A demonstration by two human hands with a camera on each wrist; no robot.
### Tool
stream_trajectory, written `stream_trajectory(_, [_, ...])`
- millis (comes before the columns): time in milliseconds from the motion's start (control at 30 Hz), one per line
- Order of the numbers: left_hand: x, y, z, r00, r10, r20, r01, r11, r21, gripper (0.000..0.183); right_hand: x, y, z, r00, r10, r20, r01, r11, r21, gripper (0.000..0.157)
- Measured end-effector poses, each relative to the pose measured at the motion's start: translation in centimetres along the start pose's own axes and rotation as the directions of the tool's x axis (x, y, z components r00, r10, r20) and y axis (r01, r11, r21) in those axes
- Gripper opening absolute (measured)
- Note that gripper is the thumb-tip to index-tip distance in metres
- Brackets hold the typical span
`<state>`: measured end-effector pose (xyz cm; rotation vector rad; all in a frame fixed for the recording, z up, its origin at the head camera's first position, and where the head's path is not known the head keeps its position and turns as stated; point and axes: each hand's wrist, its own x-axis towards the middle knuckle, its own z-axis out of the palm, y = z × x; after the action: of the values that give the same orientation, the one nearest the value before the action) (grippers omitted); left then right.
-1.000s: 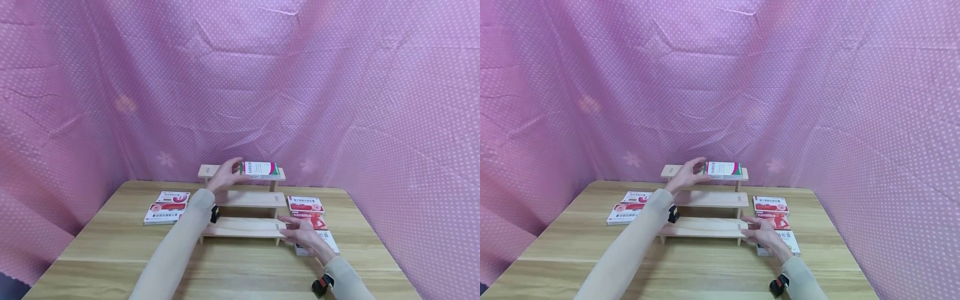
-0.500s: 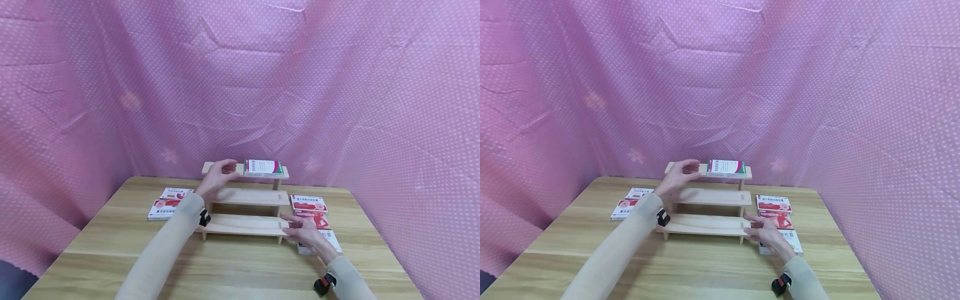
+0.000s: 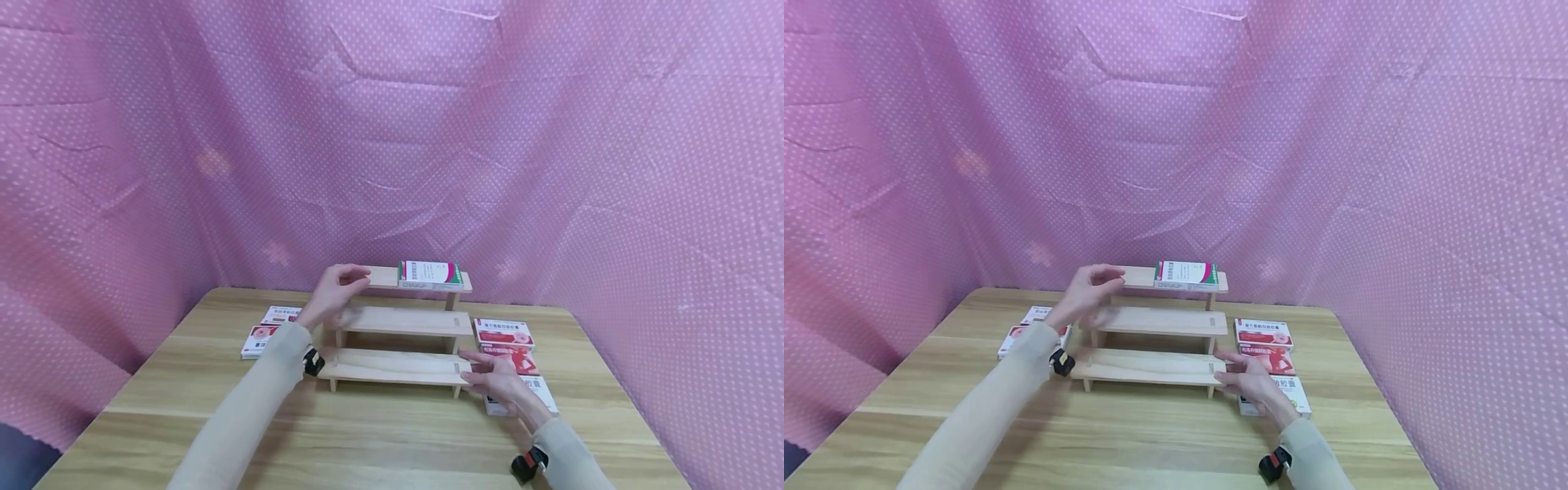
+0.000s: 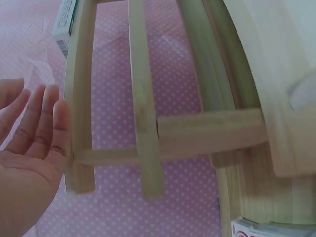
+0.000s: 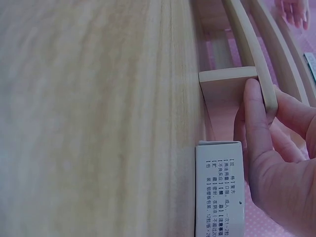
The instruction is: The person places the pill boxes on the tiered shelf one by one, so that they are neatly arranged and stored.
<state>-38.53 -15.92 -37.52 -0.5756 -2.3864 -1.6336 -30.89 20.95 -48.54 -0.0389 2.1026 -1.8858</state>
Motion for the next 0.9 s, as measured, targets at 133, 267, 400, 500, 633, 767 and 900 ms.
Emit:
stream_trajectory(133, [-0.6, -0.8, -1.0, 1.0, 0.011, 0.003, -0.011, 1.0, -0.011, 0.025, 0.0, 0.1, 0.1, 1.0, 0.003, -0.002, -0.003, 1.0, -0.005, 0.057])
stream_trajectory(267, [-1.4, -1.3, -2.0, 1.0, -0.023, 0.014, 0.023, 0.999, -0.027, 0.026, 0.0, 0.1, 0.1, 1.0, 0.008, -0.007, -0.008, 1.0, -0.001, 0.056])
stream_trajectory(400, [-2.3, -1.9, -3.0, 0.998, -0.065, 0.013, 0.066, 0.997, -0.035, 0.026, -0.1, 0.0, 0.1, 1.0, 0.008, -0.014, -0.008, 1.0, -0.002, 0.056])
stream_trajectory(500, [-3.0, -2.7, -3.5, 0.997, -0.074, 0.012, 0.074, 0.997, -0.009, 0.026, -0.1, -0.1, 0.1, 1.0, 0.005, -0.021, -0.005, 1.0, -0.002, 0.056])
stream_trajectory(633, [-4.2, -4.0, -4.2, 0.997, -0.08, 0.014, 0.079, 0.996, 0.05, 0.029, 0.0, 0.1, 0.2, 1.0, 0.012, -0.014, -0.012, 1.0, 0.003, 0.056])
stream_trajectory(767, [-5.4, -5.1, -5.0, 0.993, -0.114, 0.001, 0.114, 0.992, 0.058, 0.031, 0.0, 0.2, 0.3, 1.0, 0.012, -0.005, -0.012, 1.0, -0.002, 0.057])
stream_trajectory(900, [-6.4, -5.9, -5.7, 0.989, -0.145, -0.015, 0.145, 0.989, 0.037, 0.029, -0.1, 0.0, 0.1, 1.0, 0.01, -0.023, -0.01, 1.0, -0.016, 0.055])
